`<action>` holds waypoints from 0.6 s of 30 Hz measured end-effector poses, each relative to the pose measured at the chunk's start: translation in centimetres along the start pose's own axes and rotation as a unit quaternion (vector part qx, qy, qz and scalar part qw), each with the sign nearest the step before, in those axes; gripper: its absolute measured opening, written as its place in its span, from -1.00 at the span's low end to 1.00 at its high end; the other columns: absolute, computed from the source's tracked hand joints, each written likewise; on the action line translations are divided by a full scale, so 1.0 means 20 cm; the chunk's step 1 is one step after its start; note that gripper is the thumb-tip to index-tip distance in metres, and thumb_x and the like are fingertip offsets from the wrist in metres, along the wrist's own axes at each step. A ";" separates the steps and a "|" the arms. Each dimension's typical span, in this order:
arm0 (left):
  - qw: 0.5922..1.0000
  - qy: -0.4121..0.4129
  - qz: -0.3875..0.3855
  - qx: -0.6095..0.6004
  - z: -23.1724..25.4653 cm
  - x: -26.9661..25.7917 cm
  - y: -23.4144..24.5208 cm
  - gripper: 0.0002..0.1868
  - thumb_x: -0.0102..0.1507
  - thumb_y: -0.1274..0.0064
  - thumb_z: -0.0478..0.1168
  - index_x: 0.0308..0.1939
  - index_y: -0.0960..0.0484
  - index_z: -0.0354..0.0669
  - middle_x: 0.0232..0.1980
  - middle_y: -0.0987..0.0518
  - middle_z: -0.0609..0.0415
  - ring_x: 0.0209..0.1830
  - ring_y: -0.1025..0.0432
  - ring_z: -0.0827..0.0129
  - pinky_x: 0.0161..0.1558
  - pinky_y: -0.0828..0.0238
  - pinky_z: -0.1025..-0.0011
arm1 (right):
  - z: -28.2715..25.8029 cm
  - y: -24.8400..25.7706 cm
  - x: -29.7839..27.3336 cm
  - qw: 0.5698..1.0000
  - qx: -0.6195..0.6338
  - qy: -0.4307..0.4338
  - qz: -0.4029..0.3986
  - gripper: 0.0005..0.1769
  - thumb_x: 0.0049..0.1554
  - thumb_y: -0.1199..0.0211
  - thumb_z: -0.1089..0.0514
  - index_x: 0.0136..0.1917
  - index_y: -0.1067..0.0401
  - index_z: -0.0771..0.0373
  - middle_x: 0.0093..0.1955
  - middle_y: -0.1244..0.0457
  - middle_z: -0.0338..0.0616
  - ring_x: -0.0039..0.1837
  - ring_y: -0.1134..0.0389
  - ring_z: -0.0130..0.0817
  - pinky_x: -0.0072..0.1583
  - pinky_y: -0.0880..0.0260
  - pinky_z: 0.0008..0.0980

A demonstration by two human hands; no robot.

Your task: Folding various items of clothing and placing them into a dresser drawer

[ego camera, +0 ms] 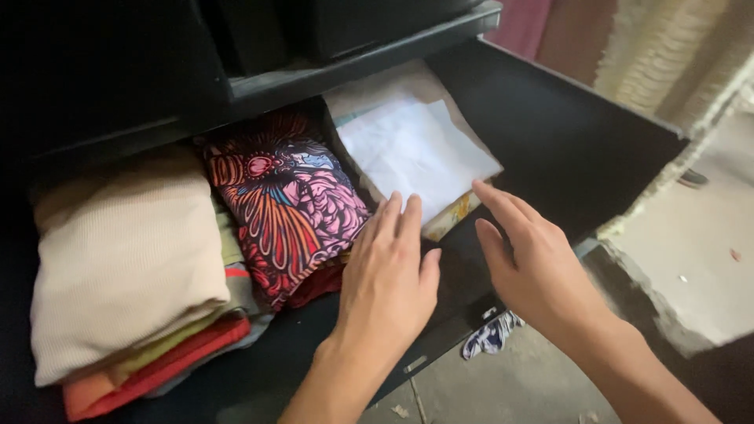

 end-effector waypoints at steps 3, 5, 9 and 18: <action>0.999 -0.039 0.015 0.020 -0.04 -0.05 0.00 -0.33 0.25 0.00 -0.10 0.40 -0.24 -0.28 0.48 -0.18 -0.28 0.49 -0.03 -0.10 0.37 0.05 0.02 | -0.09 -0.04 -0.05 1.000 -0.003 -0.010 0.022 -0.46 0.19 -0.04 0.16 0.43 -0.22 0.31 0.41 -0.20 0.00 0.41 -0.21 -0.08 0.32 -0.18 -0.17; 0.997 -0.056 0.049 0.029 -0.05 -0.08 0.02 -0.30 0.19 -0.07 -0.12 0.37 -0.26 -0.27 0.46 -0.20 -0.31 0.50 -0.03 -0.12 0.41 0.14 -0.03 | -0.14 -0.07 -0.07 0.999 -0.021 -0.035 0.028 -0.42 0.19 -0.06 0.08 0.45 -0.19 0.27 0.42 -0.19 -0.04 0.41 -0.20 -0.08 0.31 -0.16 -0.15; 0.996 -0.069 0.058 0.028 -0.08 -0.14 0.05 -0.30 0.16 -0.09 -0.10 0.35 -0.29 -0.24 0.44 -0.24 -0.33 0.47 -0.08 -0.15 0.40 0.12 -0.02 | -0.20 -0.12 -0.13 0.997 -0.043 -0.009 0.067 -0.42 0.18 -0.10 0.08 0.42 -0.21 0.33 0.40 -0.21 0.05 0.41 -0.20 -0.06 0.35 -0.12 -0.21; 0.988 -0.150 0.033 -0.026 0.02 -0.28 0.02 -0.20 0.14 -0.11 -0.12 0.43 -0.21 -0.22 0.50 -0.17 -0.29 0.50 -0.04 -0.13 0.40 0.12 -0.05 | -0.30 -0.07 -0.35 0.987 -0.088 -0.047 0.123 -0.47 0.17 -0.13 0.17 0.39 -0.25 0.35 0.38 -0.22 0.11 0.39 -0.23 0.00 0.32 -0.19 -0.15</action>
Point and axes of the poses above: each hand's wrist, its own x-axis towards the middle knuckle, its own y-axis out of the back of the hand, z = x × y, the point moved 1 cm from there along x, towards the middle knuckle
